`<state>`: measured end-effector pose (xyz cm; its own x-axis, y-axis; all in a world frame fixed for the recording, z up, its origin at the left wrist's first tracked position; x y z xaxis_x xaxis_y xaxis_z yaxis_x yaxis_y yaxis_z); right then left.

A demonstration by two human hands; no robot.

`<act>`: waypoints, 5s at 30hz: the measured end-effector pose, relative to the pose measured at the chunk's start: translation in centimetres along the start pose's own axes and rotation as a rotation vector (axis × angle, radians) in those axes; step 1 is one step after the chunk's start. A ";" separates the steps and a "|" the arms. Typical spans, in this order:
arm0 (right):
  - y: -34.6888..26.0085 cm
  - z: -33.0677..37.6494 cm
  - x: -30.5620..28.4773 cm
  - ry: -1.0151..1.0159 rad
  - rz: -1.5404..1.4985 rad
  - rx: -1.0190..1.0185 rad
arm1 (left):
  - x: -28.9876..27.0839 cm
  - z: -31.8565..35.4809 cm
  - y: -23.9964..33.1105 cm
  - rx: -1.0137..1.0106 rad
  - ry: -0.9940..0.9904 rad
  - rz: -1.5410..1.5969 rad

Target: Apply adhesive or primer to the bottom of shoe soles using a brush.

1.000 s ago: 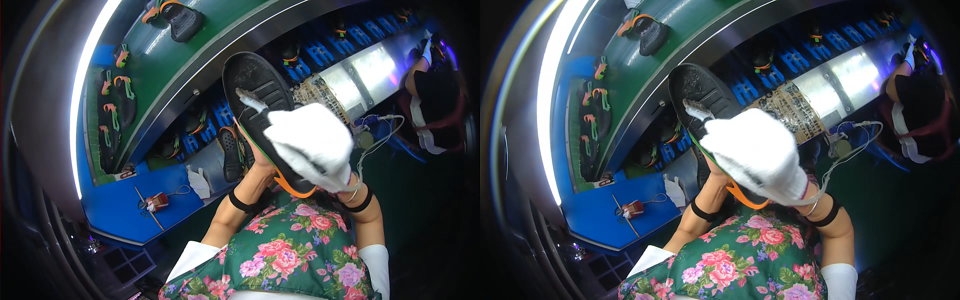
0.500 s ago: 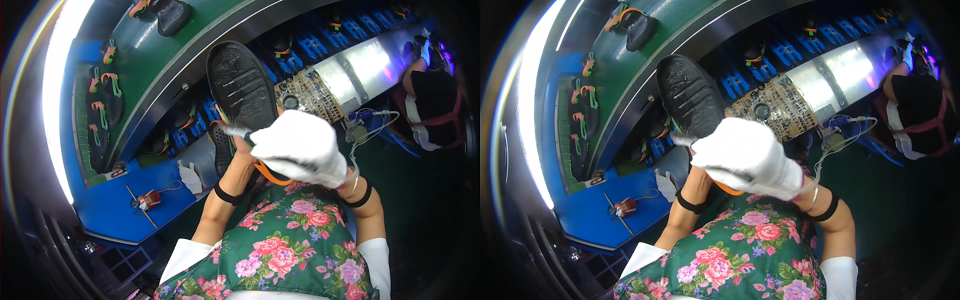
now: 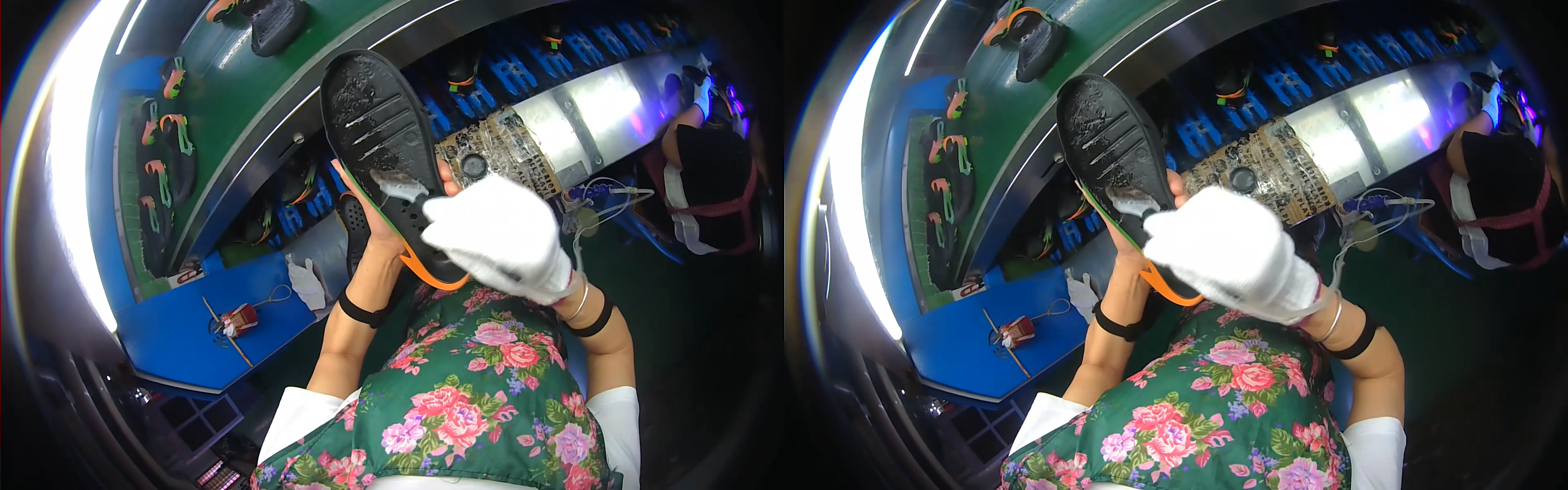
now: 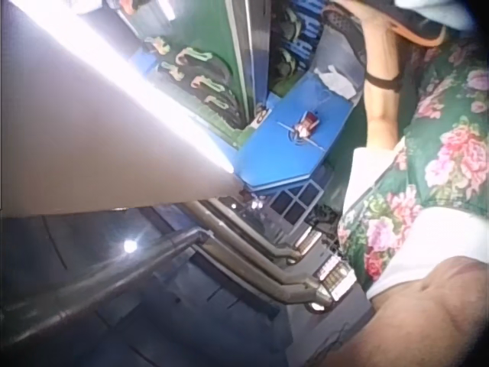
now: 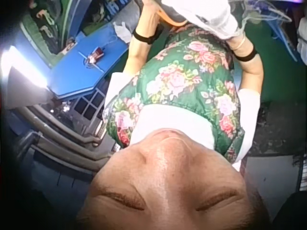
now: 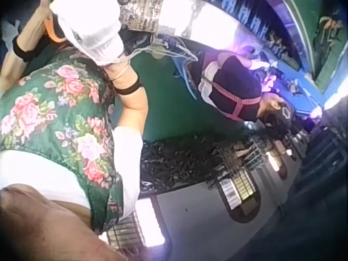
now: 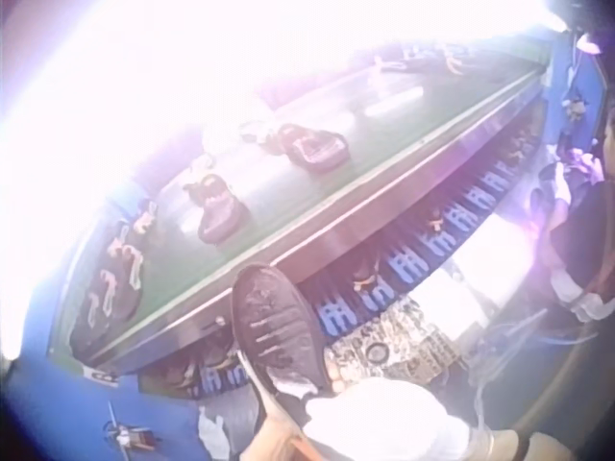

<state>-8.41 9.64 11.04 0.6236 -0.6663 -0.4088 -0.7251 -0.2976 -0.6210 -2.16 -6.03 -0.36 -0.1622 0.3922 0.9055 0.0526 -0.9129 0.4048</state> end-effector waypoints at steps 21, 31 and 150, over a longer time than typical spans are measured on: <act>-1.4 0.6 -0.8 -0.012 -0.031 0.072 | 1.7 -1.3 1.9 -0.011 -0.052 0.000; -1.2 1.3 -0.7 0.042 -0.111 0.142 | 1.9 -1.3 3.2 0.039 -0.059 -0.062; -2.2 2.9 -2.0 0.077 -0.137 0.271 | 5.9 -3.1 4.6 -0.057 -0.328 -0.245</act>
<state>-7.23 13.65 11.25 0.6786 -0.6857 -0.2633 -0.5252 -0.2022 -0.8266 -5.94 -8.28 6.49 0.1596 0.6055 0.7797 -0.0046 -0.7894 0.6139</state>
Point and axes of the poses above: each hand's wrist, its own z-axis away from the middle knuckle, its own x-axis out of the palm, y = z × x, the point moved 5 cm from there along -z, towards the middle knuckle, and after that the axes turned 2 degrees about -x, right-handed, at the moved point
